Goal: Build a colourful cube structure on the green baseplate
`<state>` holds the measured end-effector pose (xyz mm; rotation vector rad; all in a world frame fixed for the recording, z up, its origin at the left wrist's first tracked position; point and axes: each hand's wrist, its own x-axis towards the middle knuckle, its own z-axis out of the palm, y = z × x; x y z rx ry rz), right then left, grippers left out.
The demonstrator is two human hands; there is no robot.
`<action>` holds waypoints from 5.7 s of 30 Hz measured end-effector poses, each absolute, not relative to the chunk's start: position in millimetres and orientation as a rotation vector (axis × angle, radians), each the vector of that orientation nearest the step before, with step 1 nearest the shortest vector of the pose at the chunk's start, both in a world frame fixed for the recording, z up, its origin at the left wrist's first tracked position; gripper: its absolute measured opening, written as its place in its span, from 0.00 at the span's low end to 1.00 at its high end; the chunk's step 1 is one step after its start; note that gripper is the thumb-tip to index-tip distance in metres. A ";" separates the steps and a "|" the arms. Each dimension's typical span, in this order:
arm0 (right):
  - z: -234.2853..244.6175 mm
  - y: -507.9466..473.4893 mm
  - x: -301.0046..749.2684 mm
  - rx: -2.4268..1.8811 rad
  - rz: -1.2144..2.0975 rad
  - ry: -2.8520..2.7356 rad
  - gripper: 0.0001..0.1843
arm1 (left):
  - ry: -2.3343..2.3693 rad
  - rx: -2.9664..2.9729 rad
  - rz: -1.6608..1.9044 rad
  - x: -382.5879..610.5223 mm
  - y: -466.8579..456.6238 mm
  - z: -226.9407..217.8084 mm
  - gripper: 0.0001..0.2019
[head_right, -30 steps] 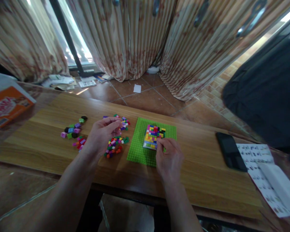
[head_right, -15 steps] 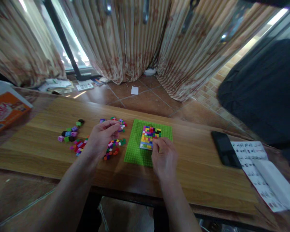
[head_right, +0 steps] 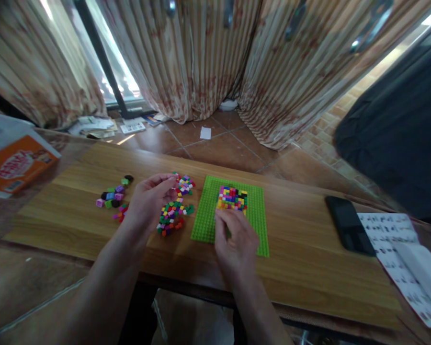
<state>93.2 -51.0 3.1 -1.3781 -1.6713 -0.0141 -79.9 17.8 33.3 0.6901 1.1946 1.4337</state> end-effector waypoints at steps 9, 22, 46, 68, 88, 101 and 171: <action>-16.3 -51.8 59.0 -1.355 0.154 -1.880 0.09 | 1.172 0.631 1.505 -90.6 19.8 32.8 0.08; -37.3 -44.1 48.8 -1.362 0.071 -1.904 0.12 | 0.973 -0.054 1.847 -154.1 11.7 56.3 0.06; -13.5 -4.1 -18.4 -1.412 0.194 -1.899 0.13 | 0.748 -0.256 1.836 -198.3 2.1 61.7 0.11; 41.0 -31.2 9.8 -1.386 0.625 -1.521 0.09 | 0.708 -0.261 1.767 -196.6 4.3 60.4 0.10; 20.2 -35.7 148.8 -1.566 0.502 -1.019 0.13 | 1.052 0.552 1.135 -39.4 -2.0 33.3 0.10; 17.3 -39.5 141.2 -1.659 0.486 -1.140 0.13 | 1.095 0.622 1.102 -20.9 -3.5 26.1 0.08; 2.0 -37.9 95.8 -1.572 0.134 -1.628 0.07 | 1.295 1.393 0.832 -30.0 1.5 6.2 0.11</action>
